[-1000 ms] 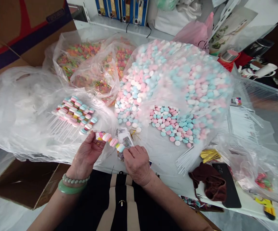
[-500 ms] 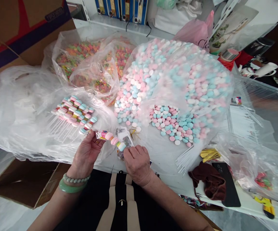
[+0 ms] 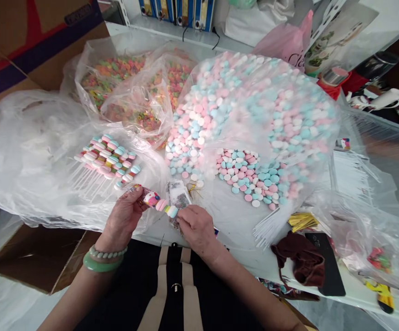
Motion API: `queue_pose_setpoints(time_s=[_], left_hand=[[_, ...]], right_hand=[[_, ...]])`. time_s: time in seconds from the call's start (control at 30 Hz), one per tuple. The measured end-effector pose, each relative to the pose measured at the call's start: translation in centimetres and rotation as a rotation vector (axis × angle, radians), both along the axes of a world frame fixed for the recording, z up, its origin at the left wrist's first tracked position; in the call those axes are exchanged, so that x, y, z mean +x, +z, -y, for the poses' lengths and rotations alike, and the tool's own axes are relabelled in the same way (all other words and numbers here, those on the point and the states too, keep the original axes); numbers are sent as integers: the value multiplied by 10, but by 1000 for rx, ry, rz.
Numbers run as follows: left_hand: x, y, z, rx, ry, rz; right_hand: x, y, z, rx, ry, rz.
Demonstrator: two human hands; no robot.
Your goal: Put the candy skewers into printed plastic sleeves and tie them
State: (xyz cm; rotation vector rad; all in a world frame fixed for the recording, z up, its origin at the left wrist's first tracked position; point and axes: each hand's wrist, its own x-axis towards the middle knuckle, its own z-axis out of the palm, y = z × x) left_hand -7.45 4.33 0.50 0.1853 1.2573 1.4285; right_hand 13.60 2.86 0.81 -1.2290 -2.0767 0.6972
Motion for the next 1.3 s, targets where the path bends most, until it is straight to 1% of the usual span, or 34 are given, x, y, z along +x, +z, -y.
queue_pose_setpoints(time_s=[0.07, 0.1, 0.17, 0.3, 0.37, 0.43, 0.53, 0.6, 0.63, 0.67, 0.73, 0.87, 0.97, 1.1, 1.23, 1.3], left_hand=[[1, 1, 0, -4, -49, -19], [2, 1, 0, 4, -63, -13], [4, 0, -2, 8, -52, 27], [6, -1, -6, -43, 98, 118], [6, -2, -6, -49, 100, 120], [6, -2, -5, -34, 55, 95], [5, -3, -3, -16, 1, 46], [3, -4, -3, -23, -9, 27], [3, -4, -3, -31, -10, 28], [2, -4, -4, -39, -6, 37], [3, -5, -4, -52, 4, 76], [8, -4, -4, -57, -26, 133], [14, -4, -3, -27, -64, 134], [22, -6, -2, -8, -50, 184], [25, -7, -1, -58, -47, 255], [25, -6, 0, -66, -50, 261]], right_hand=[[0, -3, -3, -235, 4, -113], [-1, -4, -4, -319, 0, -149], [-3, -6, -5, -402, -21, -194], [-6, -5, -6, -465, -63, -240], [-7, -4, -7, -537, -78, -264], [-8, -2, -8, -651, -101, -309], [-9, -1, -10, -903, -138, -426], [-10, -2, -10, -1067, -172, -526], [-10, -3, -10, -1121, -189, -571], [-10, -4, -10, -1149, -202, -602], [-10, -4, -10, -1135, -200, -606], [-11, -4, -10, -971, -164, -480], [-12, -3, -9, -939, -170, -442], [-15, -4, -6, -1021, -158, -487], [-19, -7, -3, -1229, -181, -652], [-20, -8, -3, -1326, -166, -716]])
